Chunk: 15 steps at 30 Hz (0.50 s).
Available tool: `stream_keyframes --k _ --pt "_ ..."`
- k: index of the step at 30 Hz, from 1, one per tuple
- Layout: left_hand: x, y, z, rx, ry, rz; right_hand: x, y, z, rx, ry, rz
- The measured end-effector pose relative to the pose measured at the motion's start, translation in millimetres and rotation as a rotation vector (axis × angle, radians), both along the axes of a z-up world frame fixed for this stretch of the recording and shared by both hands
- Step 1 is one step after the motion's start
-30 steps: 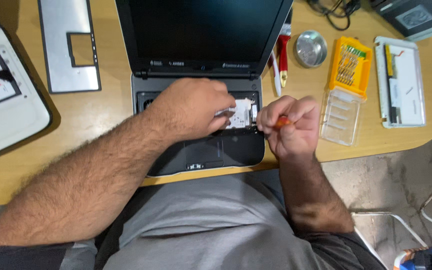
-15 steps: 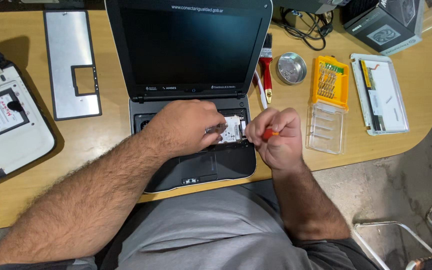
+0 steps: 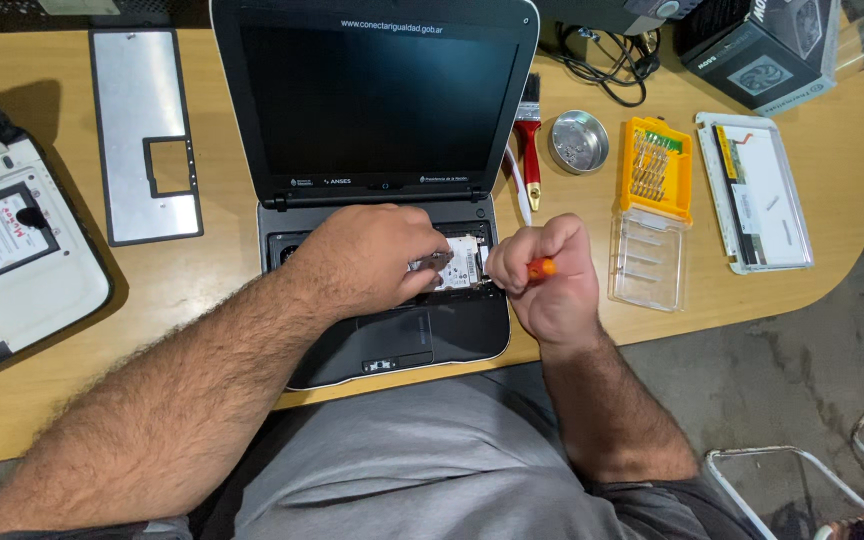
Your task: The person removes the keyboard from a laptop, then uses a screwdriver to remove screws and detach the hard drive. They also remove a RAM module and disconnect a cable before placing the components on the table.
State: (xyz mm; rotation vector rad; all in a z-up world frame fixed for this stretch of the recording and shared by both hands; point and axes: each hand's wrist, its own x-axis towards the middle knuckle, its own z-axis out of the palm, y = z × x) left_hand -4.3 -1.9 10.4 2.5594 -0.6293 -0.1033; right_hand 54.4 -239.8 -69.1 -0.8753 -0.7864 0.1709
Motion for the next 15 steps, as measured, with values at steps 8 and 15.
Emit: stream_keyframes --k 8,15 --pt "0 2 0 0.000 0.019 0.009 -6 2 16 -0.062 -0.090 -0.138" --pt "-1 2 -1 -0.030 -0.026 -0.006 -1 -4 3 -0.005 0.047 0.045"
